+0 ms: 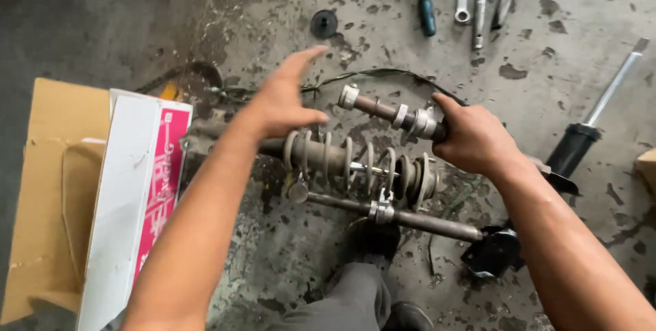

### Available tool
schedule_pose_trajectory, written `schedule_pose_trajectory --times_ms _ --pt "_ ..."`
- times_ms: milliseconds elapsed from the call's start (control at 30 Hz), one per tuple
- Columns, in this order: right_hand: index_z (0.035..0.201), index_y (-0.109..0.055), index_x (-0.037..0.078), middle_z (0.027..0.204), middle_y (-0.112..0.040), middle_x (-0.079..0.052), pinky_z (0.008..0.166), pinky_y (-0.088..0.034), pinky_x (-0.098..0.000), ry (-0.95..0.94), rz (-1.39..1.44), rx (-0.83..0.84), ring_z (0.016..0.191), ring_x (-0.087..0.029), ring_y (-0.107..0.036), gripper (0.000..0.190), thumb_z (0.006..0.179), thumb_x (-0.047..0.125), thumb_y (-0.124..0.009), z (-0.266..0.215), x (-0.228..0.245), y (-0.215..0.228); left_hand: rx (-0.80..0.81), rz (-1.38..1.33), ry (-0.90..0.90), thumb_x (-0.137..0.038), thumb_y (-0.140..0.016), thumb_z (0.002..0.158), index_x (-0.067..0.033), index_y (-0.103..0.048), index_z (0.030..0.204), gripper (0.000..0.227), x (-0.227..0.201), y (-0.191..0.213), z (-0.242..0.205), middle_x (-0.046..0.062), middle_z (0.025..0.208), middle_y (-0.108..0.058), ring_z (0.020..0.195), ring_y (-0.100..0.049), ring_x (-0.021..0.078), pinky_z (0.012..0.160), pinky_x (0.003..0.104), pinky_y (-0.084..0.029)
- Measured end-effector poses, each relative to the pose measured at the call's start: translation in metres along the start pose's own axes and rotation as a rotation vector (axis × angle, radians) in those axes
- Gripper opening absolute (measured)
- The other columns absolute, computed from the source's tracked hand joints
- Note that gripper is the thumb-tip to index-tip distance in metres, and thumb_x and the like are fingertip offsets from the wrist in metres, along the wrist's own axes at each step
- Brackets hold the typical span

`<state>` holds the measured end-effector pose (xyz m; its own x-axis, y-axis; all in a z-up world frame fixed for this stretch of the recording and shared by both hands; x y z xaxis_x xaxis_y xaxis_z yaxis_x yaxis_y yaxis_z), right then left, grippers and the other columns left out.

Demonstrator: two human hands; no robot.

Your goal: Servicing a car strut assembly using spring compressors and an impact wrench.

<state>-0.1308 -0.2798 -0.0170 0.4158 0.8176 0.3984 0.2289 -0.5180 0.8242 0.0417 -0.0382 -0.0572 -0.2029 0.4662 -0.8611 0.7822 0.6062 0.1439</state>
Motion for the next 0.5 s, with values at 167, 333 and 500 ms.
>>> schedule_pose_trajectory --times_ms 167,333,500 --pt "0.137 -0.059 0.014 0.097 -0.077 -0.016 0.085 -0.058 -0.0421 0.087 0.271 0.294 0.089 -0.029 -0.075 0.075 0.065 0.013 -0.079 0.022 0.004 -0.056 0.223 0.766 -0.450 -0.016 -0.094 0.058 -0.0094 -0.067 0.128 0.075 -0.001 -0.047 0.014 0.015 0.126 -0.066 0.110 -0.063 0.0309 0.093 0.039 -0.051" --pt "0.131 -0.066 0.014 0.101 -0.078 -0.010 0.087 -0.056 -0.0380 0.072 0.145 0.569 0.093 -0.025 -0.072 0.059 0.075 0.020 -0.083 0.051 0.013 -0.090 0.330 0.417 -0.118 -0.021 -0.087 0.074 -0.0096 -0.075 0.114 0.044 0.082 -0.019 0.043 0.007 0.106 -0.079 0.099 -0.071 0.0172 0.091 0.035 -0.055" --pt "0.139 -0.065 0.025 0.103 -0.078 -0.012 0.085 -0.059 -0.0452 -0.119 0.113 0.739 0.092 -0.030 -0.070 0.060 0.080 0.026 -0.078 0.059 0.023 -0.095 0.253 0.314 -0.064 -0.026 -0.084 0.079 -0.0116 -0.074 0.116 0.040 0.105 -0.009 0.048 0.003 0.108 -0.076 0.097 -0.069 0.0159 0.088 0.034 -0.054"
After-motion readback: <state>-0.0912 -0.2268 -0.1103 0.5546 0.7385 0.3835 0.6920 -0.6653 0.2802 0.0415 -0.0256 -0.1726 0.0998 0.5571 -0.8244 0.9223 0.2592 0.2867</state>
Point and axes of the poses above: each hand's wrist, its own z-axis towards the middle knuckle, its own y-axis out of the back of the hand, x = y × z, the point moved 7 cm from there along z, towards the middle knuckle
